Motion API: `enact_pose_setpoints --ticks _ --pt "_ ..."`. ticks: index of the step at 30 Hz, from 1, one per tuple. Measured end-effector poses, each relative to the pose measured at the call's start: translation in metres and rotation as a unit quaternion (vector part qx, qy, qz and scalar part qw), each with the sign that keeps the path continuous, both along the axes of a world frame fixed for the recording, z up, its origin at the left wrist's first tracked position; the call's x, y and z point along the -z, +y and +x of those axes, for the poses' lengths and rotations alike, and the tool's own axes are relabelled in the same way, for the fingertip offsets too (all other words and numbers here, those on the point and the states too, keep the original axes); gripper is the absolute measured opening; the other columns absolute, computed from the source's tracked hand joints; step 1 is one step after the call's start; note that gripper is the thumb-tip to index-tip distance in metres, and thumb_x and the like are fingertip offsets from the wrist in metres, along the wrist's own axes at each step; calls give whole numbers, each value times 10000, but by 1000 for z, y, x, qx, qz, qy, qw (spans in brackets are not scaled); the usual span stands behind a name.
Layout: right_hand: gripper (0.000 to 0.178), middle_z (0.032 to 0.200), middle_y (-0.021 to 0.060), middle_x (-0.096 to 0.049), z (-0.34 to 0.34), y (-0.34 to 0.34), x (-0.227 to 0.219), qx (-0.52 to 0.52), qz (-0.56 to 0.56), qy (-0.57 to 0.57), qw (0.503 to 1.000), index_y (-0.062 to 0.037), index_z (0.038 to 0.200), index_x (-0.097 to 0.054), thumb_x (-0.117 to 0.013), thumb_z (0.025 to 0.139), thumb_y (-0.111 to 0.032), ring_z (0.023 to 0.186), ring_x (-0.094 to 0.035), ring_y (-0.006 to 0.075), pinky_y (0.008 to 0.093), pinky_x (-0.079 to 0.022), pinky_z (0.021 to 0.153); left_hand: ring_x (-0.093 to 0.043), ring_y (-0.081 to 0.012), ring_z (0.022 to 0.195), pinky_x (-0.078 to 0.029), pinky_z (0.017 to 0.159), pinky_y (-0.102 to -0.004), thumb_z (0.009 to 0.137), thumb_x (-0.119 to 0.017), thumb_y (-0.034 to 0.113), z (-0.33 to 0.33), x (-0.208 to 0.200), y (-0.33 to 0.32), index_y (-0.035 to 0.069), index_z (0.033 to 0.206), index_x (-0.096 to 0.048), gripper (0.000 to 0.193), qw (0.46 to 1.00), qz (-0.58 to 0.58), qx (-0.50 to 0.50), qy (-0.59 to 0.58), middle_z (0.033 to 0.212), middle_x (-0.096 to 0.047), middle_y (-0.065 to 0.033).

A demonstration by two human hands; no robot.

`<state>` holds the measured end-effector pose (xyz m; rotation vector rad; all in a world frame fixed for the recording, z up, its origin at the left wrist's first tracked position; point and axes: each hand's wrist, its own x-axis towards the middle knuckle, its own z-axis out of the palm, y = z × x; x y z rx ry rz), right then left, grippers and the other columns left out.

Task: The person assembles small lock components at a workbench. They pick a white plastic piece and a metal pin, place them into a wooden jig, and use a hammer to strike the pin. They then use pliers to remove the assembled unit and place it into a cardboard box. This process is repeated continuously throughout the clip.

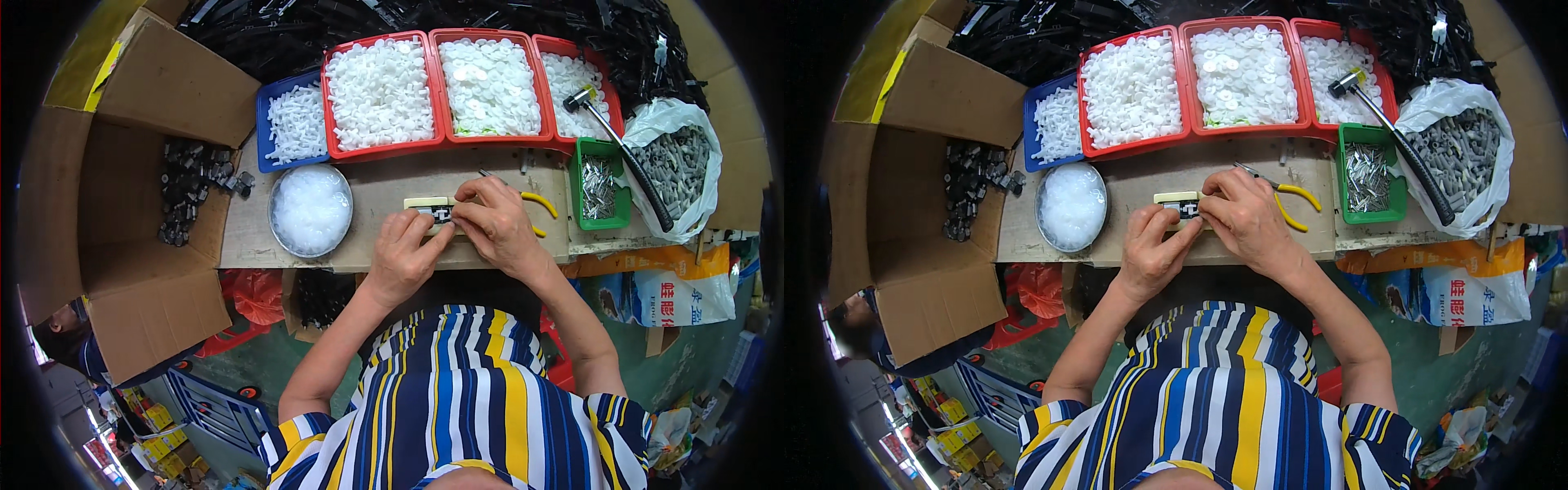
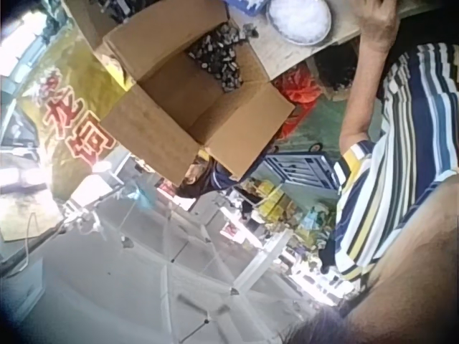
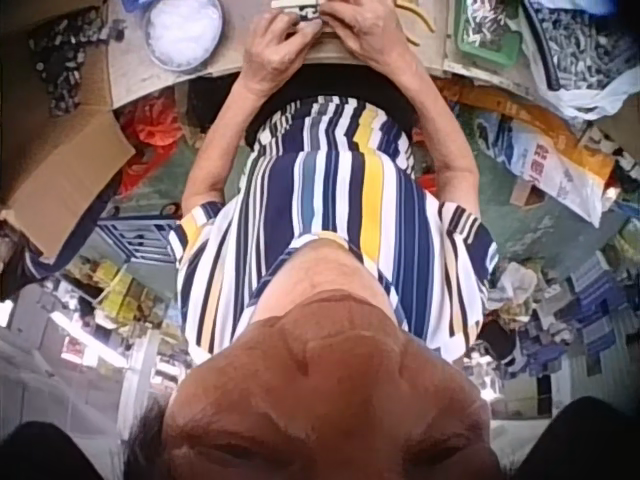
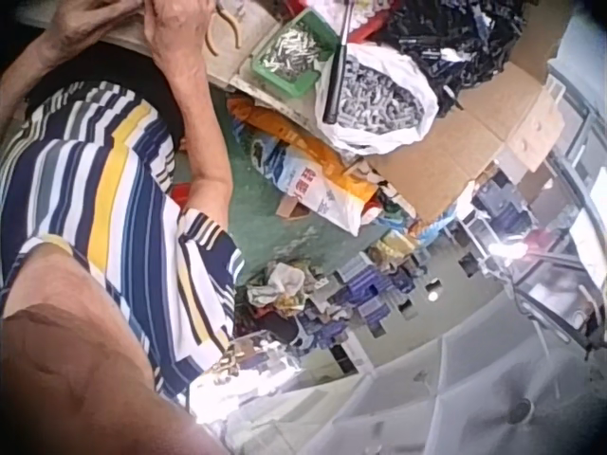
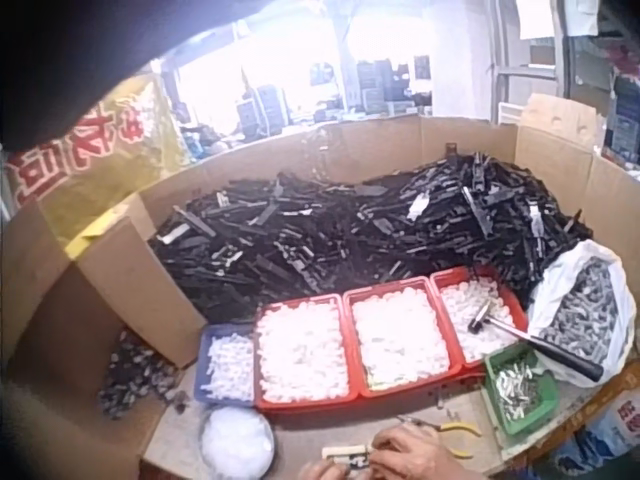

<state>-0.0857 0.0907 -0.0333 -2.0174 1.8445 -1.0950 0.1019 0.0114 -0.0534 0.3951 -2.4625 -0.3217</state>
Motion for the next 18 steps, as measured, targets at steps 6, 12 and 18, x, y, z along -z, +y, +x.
enact_pose_setpoints --ticks 6,12,18 --pt "149 975 45 -623 8 4 2 13 -14 57 998 -55 878 -667 -738 747 -48 944 -606 234 370 -428 768 -561 -249 936 -454 778 -389 750 -726 108 3 2 -4 105 1048 -735 299 997 -70 19 -22 940 -575 -58" --pt "145 982 38 -625 4 3 10 1 -8 10 1000 -61 884 -662 -733 757 -55 961 -604 229 369 -432 765 -563 -236 950 -419 791 -387 780 -716 146 3 2 -5 116 1059 -735 281 993 -112 15 -40 940 -583 -49" --pt "135 987 41 -626 3 3 11 -5 -12 10 1000 -56 898 -660 -720 777 -48 970 -603 238 377 -442 781 -568 -248 964 -408 797 -401 784 -760 207 0 0 -1 136 1038 -740 265 989 -140 -18 -45 927 -587 -42"
